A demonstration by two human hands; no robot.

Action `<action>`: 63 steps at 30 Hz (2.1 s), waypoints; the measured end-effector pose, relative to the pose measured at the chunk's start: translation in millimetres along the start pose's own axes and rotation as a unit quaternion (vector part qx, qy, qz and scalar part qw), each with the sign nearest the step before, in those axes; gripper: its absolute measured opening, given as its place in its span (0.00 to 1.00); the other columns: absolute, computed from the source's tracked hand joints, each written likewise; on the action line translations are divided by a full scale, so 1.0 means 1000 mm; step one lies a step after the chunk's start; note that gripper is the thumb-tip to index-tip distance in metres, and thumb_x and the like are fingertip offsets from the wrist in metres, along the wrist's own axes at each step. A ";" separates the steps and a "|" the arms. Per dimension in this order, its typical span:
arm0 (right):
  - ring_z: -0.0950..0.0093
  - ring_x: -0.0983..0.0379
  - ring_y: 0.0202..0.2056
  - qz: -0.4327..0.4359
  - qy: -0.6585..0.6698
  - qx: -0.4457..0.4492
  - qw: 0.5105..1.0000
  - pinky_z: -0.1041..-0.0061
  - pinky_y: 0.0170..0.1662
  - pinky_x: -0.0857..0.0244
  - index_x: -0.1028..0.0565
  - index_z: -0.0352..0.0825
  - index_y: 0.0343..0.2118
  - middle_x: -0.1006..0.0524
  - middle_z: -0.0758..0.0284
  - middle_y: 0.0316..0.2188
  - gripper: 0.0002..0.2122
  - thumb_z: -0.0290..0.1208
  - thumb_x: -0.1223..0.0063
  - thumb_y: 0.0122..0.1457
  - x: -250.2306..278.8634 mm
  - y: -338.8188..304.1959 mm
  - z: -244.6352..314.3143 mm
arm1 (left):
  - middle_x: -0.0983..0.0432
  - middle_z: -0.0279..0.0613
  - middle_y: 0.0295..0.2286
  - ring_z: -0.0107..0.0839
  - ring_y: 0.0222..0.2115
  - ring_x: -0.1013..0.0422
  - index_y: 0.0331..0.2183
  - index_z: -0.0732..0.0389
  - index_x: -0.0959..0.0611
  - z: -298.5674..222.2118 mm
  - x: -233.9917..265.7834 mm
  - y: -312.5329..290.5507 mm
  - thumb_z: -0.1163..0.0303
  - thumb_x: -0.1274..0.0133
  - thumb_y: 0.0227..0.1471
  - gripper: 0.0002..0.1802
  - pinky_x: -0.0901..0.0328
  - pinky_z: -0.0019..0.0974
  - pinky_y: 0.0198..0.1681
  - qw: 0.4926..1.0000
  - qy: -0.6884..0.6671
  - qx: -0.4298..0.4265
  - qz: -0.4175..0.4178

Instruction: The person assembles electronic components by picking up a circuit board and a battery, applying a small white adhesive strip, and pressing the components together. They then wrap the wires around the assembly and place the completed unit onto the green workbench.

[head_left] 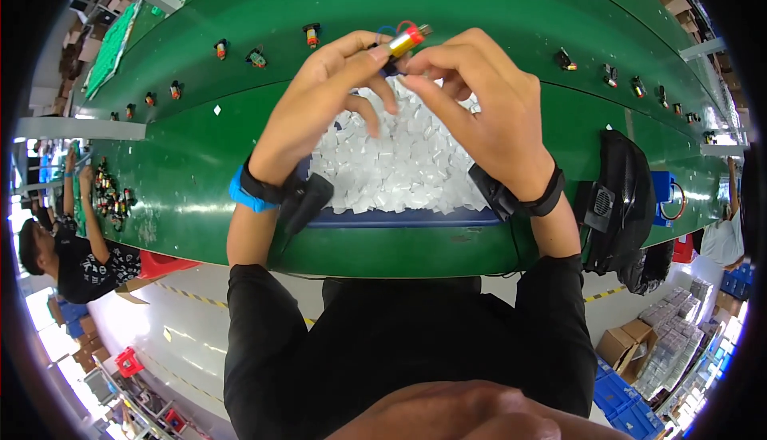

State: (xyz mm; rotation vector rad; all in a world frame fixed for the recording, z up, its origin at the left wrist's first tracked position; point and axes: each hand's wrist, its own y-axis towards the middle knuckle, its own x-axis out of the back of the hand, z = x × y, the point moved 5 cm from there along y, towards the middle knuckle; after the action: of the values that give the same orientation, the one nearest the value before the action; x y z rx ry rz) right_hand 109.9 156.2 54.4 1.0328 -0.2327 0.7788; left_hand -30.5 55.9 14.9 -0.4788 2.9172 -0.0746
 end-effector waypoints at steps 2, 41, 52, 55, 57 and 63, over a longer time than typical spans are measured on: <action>0.80 0.24 0.22 0.002 -0.001 0.032 1.000 0.83 0.23 0.32 0.21 0.34 0.31 0.22 0.69 0.29 0.07 0.22 0.33 0.50 -0.001 -0.002 0.008 | 0.24 0.44 0.37 0.28 0.28 0.24 0.45 0.68 0.23 0.006 0.020 0.025 0.58 0.52 0.65 0.20 0.30 0.27 0.23 1.000 0.025 0.011 0.012; 0.73 0.26 0.33 0.000 -0.119 0.024 0.993 0.78 0.31 0.32 0.19 0.37 0.36 0.23 0.69 0.31 0.11 0.25 0.31 0.49 0.027 0.012 -0.015 | 0.21 0.43 0.34 0.27 0.31 0.25 0.49 0.67 0.23 -0.001 -0.012 0.020 0.53 0.54 0.66 0.25 0.27 0.29 0.28 0.999 0.031 -0.043 -0.001; 0.69 0.33 0.39 0.062 -0.077 0.108 0.989 0.72 0.42 0.37 0.17 0.40 0.35 0.28 0.69 0.35 0.14 0.22 0.30 0.43 0.005 0.006 0.012 | 0.23 0.45 0.41 0.29 0.36 0.25 0.48 0.67 0.23 -0.004 -0.005 -0.004 0.55 0.57 0.68 0.23 0.27 0.31 0.26 0.997 0.024 -0.071 -0.026; 0.69 0.33 0.39 0.069 -0.113 0.131 0.982 0.72 0.41 0.36 0.16 0.41 0.34 0.28 0.69 0.35 0.14 0.22 0.30 0.42 0.005 0.006 0.016 | 0.22 0.43 0.37 0.27 0.34 0.25 0.47 0.67 0.22 -0.004 -0.006 -0.004 0.54 0.55 0.66 0.24 0.27 0.30 0.26 0.997 0.015 -0.064 -0.040; 0.69 0.31 0.38 0.061 -0.081 0.124 0.987 0.72 0.41 0.36 0.17 0.40 0.34 0.27 0.69 0.35 0.14 0.22 0.30 0.42 0.014 0.009 0.011 | 0.22 0.42 0.35 0.26 0.33 0.25 0.47 0.67 0.22 -0.005 -0.007 -0.004 0.53 0.54 0.66 0.24 0.27 0.30 0.26 0.997 0.011 -0.060 -0.047; 0.69 0.29 0.37 0.036 -0.140 0.150 0.978 0.72 0.40 0.35 0.19 0.38 0.32 0.23 0.70 0.35 0.12 0.22 0.30 0.42 0.017 0.009 0.002 | 0.23 0.41 0.32 0.21 0.29 0.29 0.47 0.66 0.21 0.006 0.002 0.000 0.51 0.55 0.66 0.26 0.32 0.28 0.21 1.000 -0.005 0.009 -0.028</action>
State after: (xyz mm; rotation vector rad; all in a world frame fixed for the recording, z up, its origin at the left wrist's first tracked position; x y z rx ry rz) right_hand 116.7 164.5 70.3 1.4294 -0.4044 0.7452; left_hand -31.3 55.4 8.2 -0.5566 2.8897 -0.1070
